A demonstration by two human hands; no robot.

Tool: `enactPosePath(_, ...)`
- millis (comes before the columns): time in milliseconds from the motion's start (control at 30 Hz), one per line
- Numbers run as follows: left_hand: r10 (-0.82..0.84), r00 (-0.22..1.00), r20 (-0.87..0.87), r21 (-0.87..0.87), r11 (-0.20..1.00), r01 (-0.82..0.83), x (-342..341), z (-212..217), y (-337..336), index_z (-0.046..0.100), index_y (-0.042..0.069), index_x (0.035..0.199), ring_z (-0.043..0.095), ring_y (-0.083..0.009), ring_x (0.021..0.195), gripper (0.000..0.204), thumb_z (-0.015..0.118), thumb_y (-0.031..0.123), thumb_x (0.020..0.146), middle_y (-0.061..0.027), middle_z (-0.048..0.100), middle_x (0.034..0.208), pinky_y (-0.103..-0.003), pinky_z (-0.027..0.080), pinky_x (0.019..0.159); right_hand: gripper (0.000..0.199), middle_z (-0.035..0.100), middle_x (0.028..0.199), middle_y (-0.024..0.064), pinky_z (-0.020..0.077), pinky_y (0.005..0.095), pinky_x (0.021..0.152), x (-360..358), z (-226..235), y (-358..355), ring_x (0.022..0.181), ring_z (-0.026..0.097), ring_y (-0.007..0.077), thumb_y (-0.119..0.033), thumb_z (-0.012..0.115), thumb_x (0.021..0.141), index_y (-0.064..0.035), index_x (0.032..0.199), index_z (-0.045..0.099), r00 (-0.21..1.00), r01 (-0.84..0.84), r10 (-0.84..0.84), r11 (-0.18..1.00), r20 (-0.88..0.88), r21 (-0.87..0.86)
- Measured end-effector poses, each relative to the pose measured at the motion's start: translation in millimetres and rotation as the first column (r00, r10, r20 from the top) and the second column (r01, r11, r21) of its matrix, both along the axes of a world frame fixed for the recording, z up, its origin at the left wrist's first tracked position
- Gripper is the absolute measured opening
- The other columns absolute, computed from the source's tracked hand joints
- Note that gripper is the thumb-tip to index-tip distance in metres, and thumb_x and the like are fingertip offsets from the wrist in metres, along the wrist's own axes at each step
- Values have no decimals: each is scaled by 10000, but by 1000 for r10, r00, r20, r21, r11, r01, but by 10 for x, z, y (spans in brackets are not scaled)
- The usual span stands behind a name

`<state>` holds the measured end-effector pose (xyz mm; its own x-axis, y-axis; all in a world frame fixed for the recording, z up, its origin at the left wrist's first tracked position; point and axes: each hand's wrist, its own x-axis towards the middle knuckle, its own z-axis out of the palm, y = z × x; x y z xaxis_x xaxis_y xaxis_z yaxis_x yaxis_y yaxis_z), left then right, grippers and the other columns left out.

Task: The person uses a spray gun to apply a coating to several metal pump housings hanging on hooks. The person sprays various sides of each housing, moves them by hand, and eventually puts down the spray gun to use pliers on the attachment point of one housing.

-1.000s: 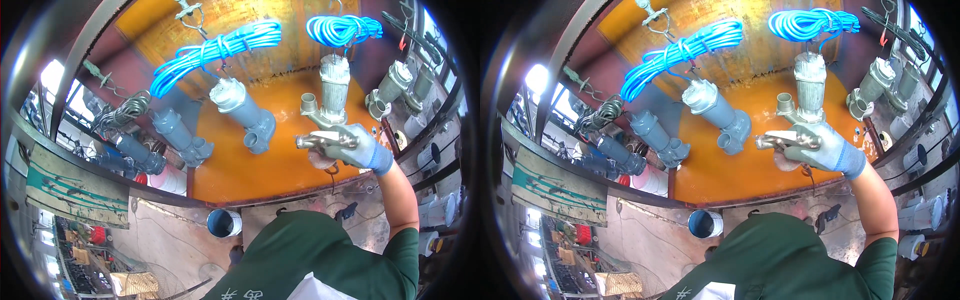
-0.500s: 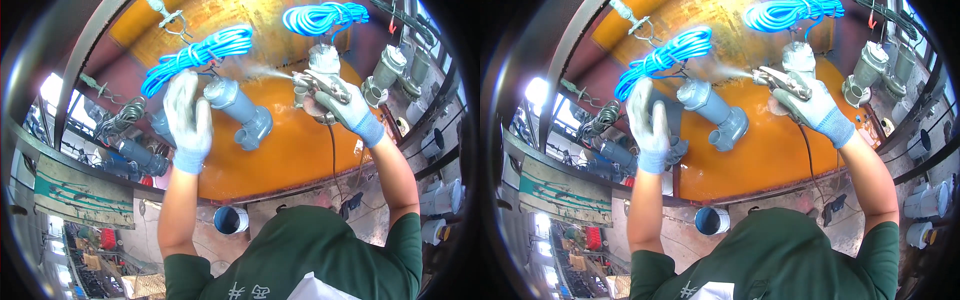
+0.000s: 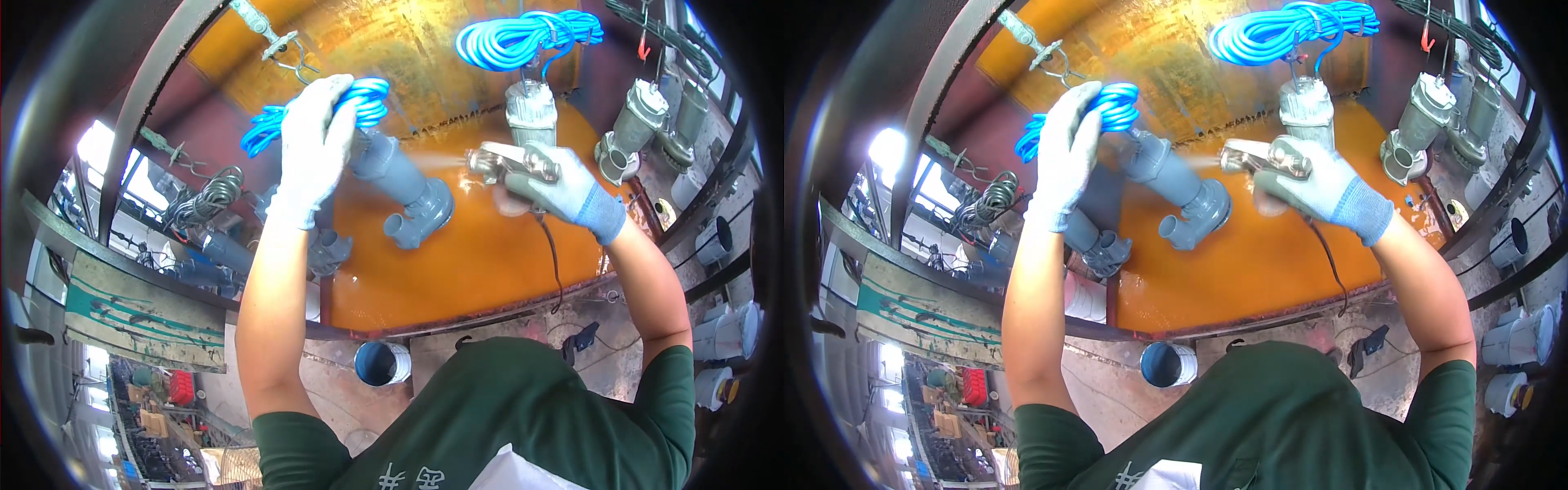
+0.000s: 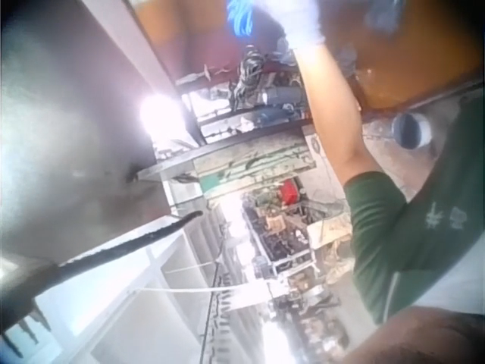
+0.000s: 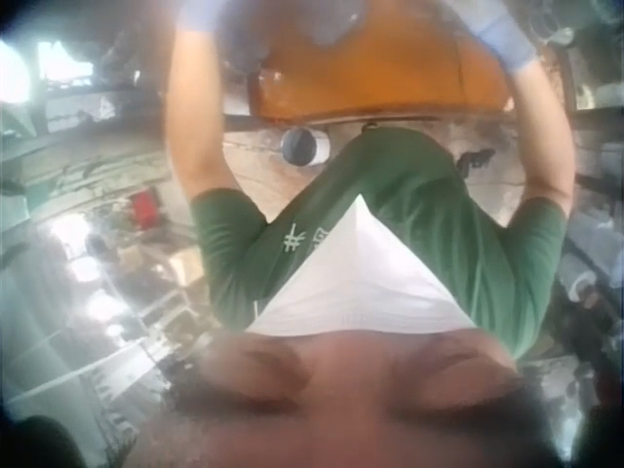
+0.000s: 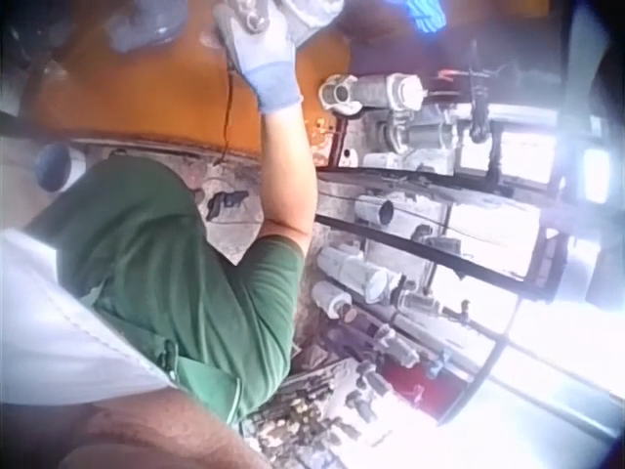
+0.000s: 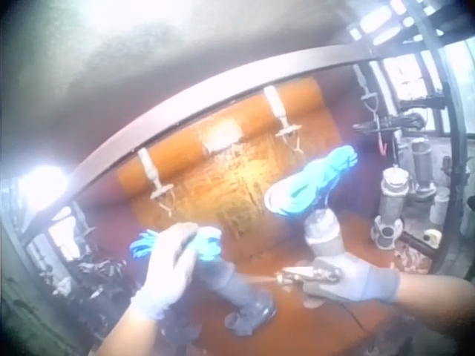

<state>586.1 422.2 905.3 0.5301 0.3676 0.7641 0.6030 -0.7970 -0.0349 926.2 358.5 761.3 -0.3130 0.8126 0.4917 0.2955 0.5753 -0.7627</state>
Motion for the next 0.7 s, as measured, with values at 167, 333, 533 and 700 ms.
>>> enactPosePath(167,109,993,-41,95,990,-105,-331,-85,-140,664,13,1304,610,-384,1275,344,640,103,973,-201,672,1331,-472,427,1148,220,643,704,43,518,335,628,-94,155,-98,639,629,163,-284,678,1003,-87,1093,712,991,-80,67,989,-113,-124)
enactPosePath(333,123,987,102,6,992,-124,-613,-158,-335,644,19,1317,583,-372,1316,327,576,104,1009,-197,641,1377,-459,411,1167,225,688,774,71,546,334,706,-114,94,-9,762,691,172,-274,710,976,-51,995,686,999,-4,0,995,-41,-100)
enactPosePath(533,242,960,138,26,968,-248,-1122,-210,-303,612,-23,1363,563,-381,1336,398,542,235,1068,-238,593,1423,-463,403,1168,301,719,855,85,559,341,743,48,48,78,774,690,168,-314,713,978,-49,1118,706,999,-42,43,997,3,-62)
enactPosePath(700,354,878,322,-70,934,-351,-1505,-221,-177,606,-42,1350,572,-315,1322,364,607,146,1039,-209,600,1396,-424,425,1151,365,748,967,105,561,319,780,119,46,58,811,687,159,-271,698,989,-80,1300,705,979,-33,14,995,-205,-90)
